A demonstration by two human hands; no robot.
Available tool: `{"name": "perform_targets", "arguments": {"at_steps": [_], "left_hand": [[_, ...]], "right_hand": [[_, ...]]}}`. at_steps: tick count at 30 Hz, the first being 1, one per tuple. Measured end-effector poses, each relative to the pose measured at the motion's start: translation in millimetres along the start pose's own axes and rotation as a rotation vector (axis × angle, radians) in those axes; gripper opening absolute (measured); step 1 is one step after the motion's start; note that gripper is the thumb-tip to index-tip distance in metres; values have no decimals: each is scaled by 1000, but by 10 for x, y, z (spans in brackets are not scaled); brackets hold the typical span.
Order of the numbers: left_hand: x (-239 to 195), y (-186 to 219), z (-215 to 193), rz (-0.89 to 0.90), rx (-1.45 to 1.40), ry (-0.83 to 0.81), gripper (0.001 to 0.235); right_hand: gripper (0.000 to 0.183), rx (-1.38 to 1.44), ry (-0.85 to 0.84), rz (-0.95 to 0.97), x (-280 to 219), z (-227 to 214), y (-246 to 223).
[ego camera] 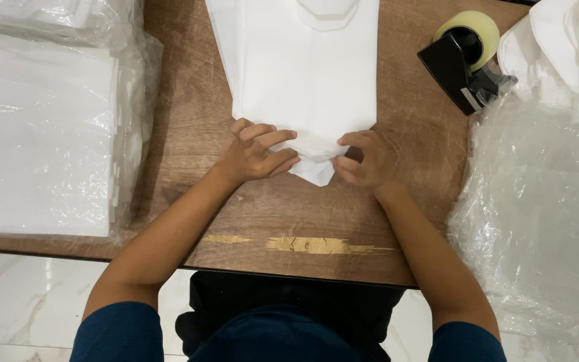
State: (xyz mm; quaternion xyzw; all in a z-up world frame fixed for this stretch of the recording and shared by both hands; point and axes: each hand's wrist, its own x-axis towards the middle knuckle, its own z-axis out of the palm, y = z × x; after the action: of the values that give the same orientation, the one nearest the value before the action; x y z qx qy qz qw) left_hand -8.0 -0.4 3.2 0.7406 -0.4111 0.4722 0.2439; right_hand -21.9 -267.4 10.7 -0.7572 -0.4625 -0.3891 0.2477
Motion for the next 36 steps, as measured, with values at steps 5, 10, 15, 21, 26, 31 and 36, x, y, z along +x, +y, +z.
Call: {"name": "perform_targets", "arguments": {"at_steps": [5,10,15,21,26,31,36], "left_hand": [[-66,-12,31,33,-25,8,17],[-7,12,14,133,-152,-50,27],[83,19,0,160,-66,-13,13],[-63,-5,17,76,150,77,5],[-32,54,26,97,100,71,6],[57,124,-19,165,22,24,12],[220,30,-100,191,95,-82,15]], "right_hand": [[15,-95,18,-81,-35,-4,60],[16,-166,145,-44,125,-37,23],[15,-156,190,-48,71,3,102],[28,-216,46,-9,271,-75,-67],[19,-290,65,-41,80,-29,36],[25,-398,119,2,112,-64,8],[30,-409,93,104,68,-64,-2]]}}
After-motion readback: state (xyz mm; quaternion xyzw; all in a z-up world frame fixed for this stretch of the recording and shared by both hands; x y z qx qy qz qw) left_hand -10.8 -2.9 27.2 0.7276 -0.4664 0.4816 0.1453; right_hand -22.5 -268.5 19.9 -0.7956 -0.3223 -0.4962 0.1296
